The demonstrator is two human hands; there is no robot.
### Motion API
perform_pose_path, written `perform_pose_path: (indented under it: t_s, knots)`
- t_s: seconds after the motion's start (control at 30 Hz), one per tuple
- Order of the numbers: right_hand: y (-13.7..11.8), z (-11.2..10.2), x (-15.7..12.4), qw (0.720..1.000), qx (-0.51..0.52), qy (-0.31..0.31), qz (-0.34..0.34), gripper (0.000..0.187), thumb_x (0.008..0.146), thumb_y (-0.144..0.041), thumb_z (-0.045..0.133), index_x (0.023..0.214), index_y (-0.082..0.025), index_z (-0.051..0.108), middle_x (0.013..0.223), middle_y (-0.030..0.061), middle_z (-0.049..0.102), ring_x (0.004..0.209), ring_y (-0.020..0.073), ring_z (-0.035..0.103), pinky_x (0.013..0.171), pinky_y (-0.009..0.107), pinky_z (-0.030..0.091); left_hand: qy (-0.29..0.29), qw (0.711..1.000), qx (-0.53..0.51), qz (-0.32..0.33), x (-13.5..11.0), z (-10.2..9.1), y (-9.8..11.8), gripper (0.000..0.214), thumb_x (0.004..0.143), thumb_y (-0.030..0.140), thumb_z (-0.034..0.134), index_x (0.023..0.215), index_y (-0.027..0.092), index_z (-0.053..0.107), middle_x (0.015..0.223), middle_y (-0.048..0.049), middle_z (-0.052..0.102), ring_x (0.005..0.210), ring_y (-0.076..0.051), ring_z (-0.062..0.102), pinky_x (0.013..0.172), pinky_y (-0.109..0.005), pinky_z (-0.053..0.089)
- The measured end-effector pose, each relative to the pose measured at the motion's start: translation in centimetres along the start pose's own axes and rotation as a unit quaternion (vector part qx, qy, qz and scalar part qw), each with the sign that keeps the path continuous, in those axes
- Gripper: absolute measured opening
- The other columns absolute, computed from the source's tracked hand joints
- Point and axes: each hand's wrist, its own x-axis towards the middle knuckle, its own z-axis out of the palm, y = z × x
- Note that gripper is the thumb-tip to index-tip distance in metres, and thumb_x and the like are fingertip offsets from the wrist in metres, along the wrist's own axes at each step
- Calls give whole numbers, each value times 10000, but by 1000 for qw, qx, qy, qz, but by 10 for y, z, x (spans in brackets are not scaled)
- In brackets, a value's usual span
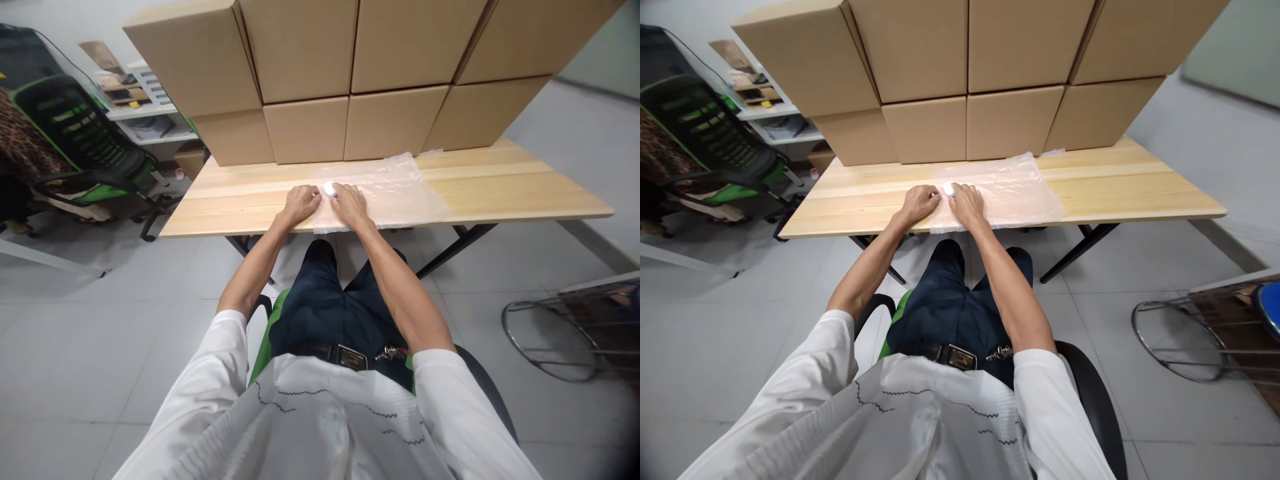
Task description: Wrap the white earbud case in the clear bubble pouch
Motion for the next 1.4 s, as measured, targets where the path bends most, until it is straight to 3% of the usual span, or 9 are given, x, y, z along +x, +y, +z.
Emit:
perform_pose_path:
  t_s: [0.1,0.2,0.37,0.5,0.6,0.8,1.13,1.27,1.4]
  knots:
    - [-2,-2,-1,1000,4,2,4,593,1225,-197,503,1758,-85,738,1766,277,787,1632,468,689,1420,604,530,17,1000,-13,7,-1,2,-2,473,1205,305,591,1487,160,942,1465,-220,954,1415,-415,873,1260,-527,650]
    - [-1,-1,0,1000,13,10,8,584,1221,-197,469,1711,-63,755,1748,288,797,1607,475,708,1419,612,539,66,995,-66,22,5,9,-6,586,1217,337,588,1735,151,792,1636,-227,883,1545,-398,821,1381,-542,609]
    - [7,5,6,998,45,31,23,628,1227,-184,405,1756,-84,728,1746,263,812,1615,456,728,1438,625,552,39,984,-138,106,34,29,-10,879,1196,458,650,1998,157,453,2067,-260,512,1937,-439,501,1602,-622,396]
    - [11,5,11,996,78,25,46,724,1185,-127,390,1857,-95,660,1786,227,801,1656,426,729,1454,611,558,-14,977,-131,168,51,40,-9,711,1171,441,643,1822,156,654,1890,-263,706,1810,-444,639,1545,-642,495]
    - [10,2,12,995,84,14,51,744,1153,-107,430,1861,-81,657,1780,231,804,1663,427,729,1450,594,565,-8,974,-117,194,51,41,-10,547,1151,376,645,1644,180,775,1712,-243,818,1679,-441,723,1485,-644,565]
    - [6,-5,7,995,92,21,40,631,1174,-128,456,1717,-157,776,1715,200,850,1613,434,744,1415,633,591,9,979,-108,174,49,38,-12,579,1099,317,678,1639,140,790,1718,-254,818,1649,-443,740,1479,-629,570]
    - [0,-16,6,994,93,8,54,581,1296,-238,444,1759,-80,758,1793,232,792,1668,404,718,1464,523,533,-1,976,-121,181,49,40,-14,620,1150,500,682,1678,188,771,1718,-248,824,1636,-441,759,1470,-663,588]
    - [20,-23,4,997,64,6,50,634,1313,-286,465,1862,-52,679,1915,246,691,1764,421,645,1522,535,470,-25,983,-100,154,49,42,-14,919,1138,605,709,1879,71,606,1904,-331,675,1775,-492,677,1529,-681,517]
    - [65,-37,-2,995,16,-50,81,668,1333,-370,448,1895,-70,651,1990,273,600,1871,438,547,1580,601,387,-43,985,-86,141,50,41,-12,1007,1130,653,738,1942,89,544,1943,-316,653,1816,-508,648,1549,-665,483]
